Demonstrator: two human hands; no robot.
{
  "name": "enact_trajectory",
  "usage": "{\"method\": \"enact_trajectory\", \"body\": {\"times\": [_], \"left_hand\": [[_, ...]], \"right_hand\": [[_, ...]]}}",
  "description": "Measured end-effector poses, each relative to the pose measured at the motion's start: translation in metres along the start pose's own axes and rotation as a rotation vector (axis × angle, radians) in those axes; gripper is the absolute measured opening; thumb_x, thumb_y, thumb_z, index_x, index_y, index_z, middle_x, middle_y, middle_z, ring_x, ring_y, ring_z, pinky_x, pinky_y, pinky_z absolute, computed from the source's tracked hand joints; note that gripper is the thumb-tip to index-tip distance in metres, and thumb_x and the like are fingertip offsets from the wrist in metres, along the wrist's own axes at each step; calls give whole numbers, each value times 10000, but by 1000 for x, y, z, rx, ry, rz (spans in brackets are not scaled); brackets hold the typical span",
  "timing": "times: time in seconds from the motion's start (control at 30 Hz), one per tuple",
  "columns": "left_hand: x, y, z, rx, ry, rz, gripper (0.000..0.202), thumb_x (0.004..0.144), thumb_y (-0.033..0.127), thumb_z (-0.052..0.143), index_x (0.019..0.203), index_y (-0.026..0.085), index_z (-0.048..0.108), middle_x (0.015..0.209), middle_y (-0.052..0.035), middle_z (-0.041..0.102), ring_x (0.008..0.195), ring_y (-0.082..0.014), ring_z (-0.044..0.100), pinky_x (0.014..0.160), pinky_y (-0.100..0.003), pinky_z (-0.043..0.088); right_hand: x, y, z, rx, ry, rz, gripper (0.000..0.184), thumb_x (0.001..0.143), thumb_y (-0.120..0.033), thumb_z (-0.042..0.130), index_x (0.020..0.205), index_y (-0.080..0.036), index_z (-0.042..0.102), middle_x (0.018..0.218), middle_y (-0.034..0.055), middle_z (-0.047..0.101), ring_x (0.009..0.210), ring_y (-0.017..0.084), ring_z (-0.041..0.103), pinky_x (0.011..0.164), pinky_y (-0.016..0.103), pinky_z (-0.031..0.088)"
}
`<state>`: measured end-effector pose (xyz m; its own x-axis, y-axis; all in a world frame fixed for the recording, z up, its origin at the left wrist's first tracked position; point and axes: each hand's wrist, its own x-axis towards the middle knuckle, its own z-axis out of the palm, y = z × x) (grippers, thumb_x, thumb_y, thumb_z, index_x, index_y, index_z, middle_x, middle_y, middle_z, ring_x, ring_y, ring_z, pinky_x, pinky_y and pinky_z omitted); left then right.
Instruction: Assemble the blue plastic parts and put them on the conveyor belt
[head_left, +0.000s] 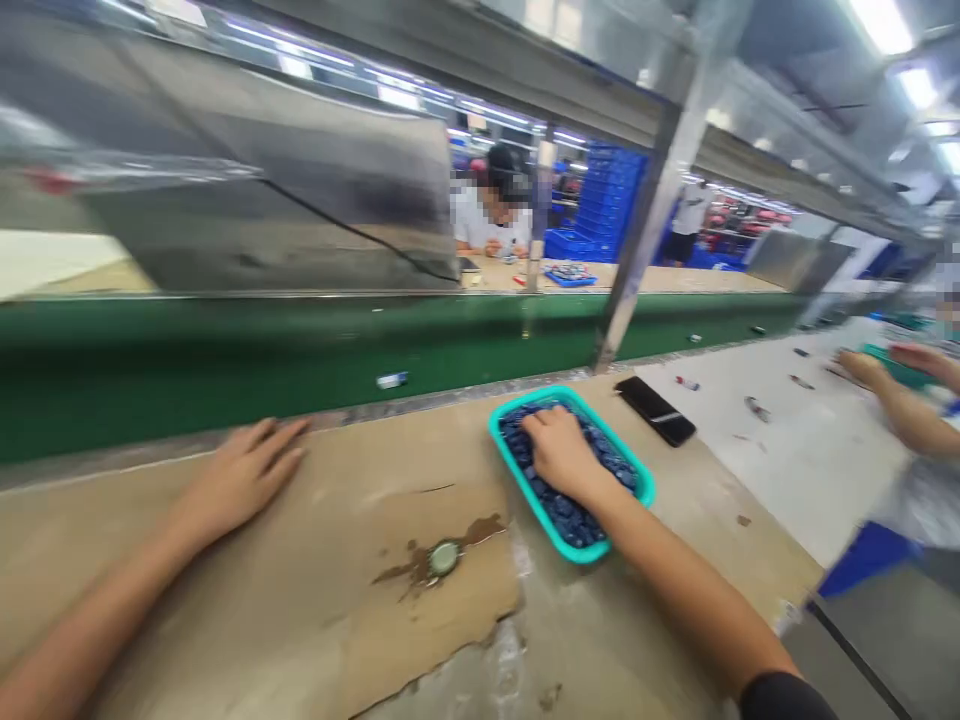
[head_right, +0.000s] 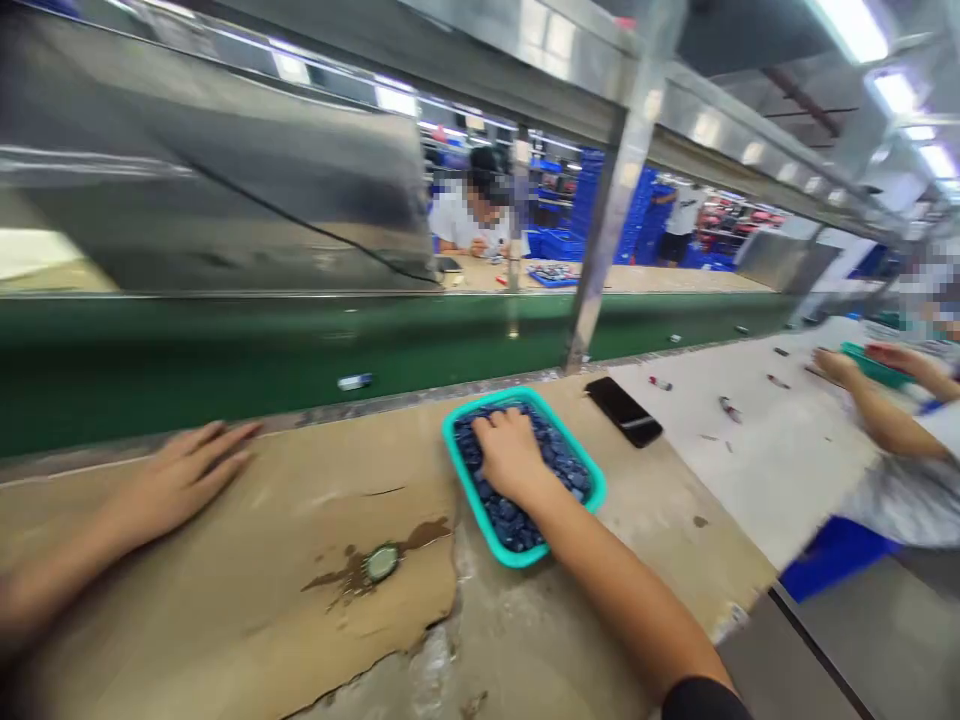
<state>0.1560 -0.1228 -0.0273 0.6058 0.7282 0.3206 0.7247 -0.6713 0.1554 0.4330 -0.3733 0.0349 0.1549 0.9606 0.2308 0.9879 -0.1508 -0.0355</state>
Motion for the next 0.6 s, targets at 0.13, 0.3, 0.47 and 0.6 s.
{"method": "enact_trajectory", "body": {"times": [0.13,0.3,0.47,0.6], "left_hand": [[-33,12,-10,102,-92,-111,448,877,318,260,1257,161,438,1361,-85,383,1261,-267,329,1005,-427,300],[-35,25,-14,115,-142,-168,443,882,317,286,1293,203,404,1396,-91,323,1283,-257,293,1028,-409,270],[-39,24,-13,56,-115,-167,437,885,314,287,1291,204,407,1395,-100,322,1287,-276,274,1031,-424,250],[-40,23,-11,33,-92,-167,431,883,319,296,1280,206,421,1393,-104,323,1284,-289,275,1027,-438,250]], "right_hand": [[-4,4,10,-45,-1,54,344,756,-31,366,1022,-72,580,982,175,574,947,271,495,850,385,371],[-2,19,28,-55,13,-54,368,755,-6,333,1009,-41,598,941,176,592,857,253,552,811,362,419],[-1,27,34,13,83,-116,356,757,-37,325,976,-58,605,882,159,583,820,239,568,798,356,451],[-1,32,35,64,133,-138,335,739,-94,345,938,-133,612,839,125,603,793,238,585,749,363,477]]}}
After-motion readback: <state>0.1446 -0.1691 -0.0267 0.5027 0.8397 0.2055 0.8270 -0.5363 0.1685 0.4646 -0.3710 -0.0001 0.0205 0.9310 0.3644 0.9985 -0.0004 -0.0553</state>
